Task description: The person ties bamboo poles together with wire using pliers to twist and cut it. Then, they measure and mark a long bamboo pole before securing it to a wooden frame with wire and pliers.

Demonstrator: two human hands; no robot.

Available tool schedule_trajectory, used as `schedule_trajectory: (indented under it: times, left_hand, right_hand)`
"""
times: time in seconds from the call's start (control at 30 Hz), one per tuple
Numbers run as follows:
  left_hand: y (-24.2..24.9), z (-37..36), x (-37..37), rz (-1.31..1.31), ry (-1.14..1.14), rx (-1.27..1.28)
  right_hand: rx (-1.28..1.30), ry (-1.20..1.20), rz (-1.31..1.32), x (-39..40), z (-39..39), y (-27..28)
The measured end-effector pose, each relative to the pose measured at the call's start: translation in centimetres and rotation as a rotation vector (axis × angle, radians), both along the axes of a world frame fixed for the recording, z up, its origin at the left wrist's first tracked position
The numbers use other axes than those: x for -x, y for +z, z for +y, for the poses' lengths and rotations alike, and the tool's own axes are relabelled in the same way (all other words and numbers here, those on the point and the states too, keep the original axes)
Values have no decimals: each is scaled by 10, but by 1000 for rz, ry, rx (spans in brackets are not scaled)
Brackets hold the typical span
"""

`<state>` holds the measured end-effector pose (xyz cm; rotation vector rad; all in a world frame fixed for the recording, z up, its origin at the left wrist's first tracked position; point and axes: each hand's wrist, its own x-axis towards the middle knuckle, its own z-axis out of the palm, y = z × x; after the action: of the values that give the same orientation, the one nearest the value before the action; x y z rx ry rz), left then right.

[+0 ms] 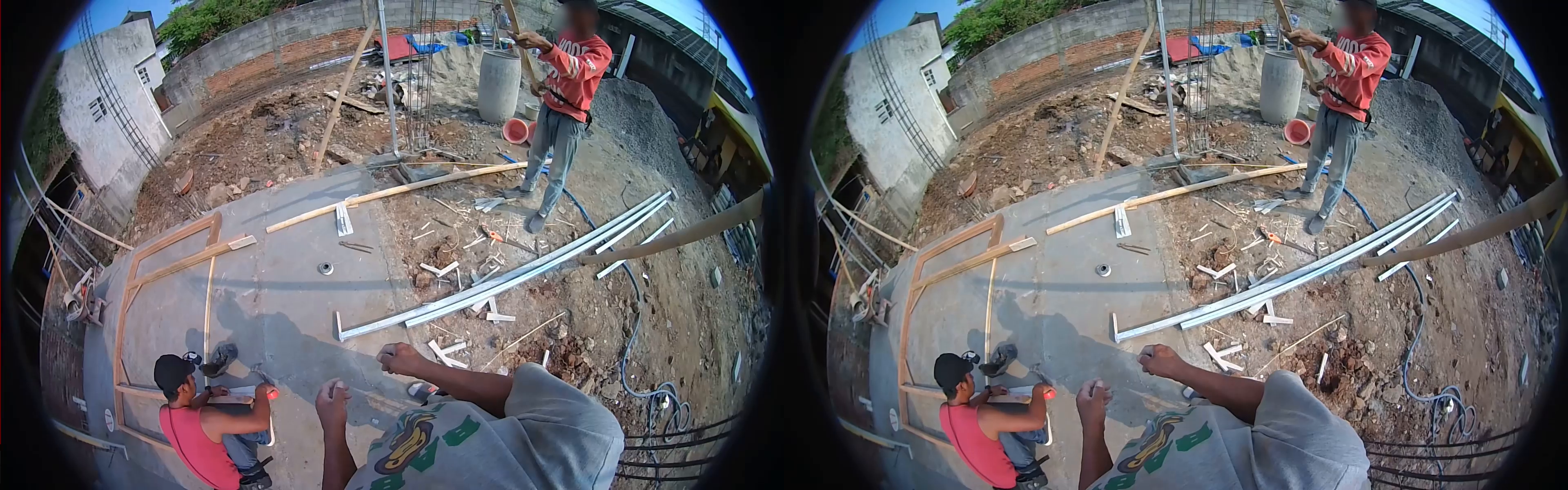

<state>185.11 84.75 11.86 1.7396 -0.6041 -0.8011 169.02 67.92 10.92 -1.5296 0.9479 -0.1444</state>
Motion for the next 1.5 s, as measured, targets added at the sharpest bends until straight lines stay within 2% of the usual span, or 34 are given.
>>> schedule_trajectory:
  times: [0.23,0.37,0.57,0.8,0.97,1.3,1.5]
  left_hand:
    - [3,-21,4,43,-24,2]
    - [2,-34,6,32,-29,11]
    - [2,-45,9,59,-10,21]
    - [0,-55,4,31,-20,13]
    - [1,-51,13,57,-39,11]
    - [-19,-19,17,159,-4,-37]
    - [-20,-7,18,185,-1,-30]
  right_hand:
    - [87,-78,-44,15,-33,4]
    - [54,-147,-27,21,-43,3]
    - [86,-125,-24,30,-44,-21]
    - [65,-195,20,32,-57,2]
    - [135,-155,9,33,-63,5]
    - [58,-184,27,25,-50,13]
    - [111,-69,3,10,-33,-5]
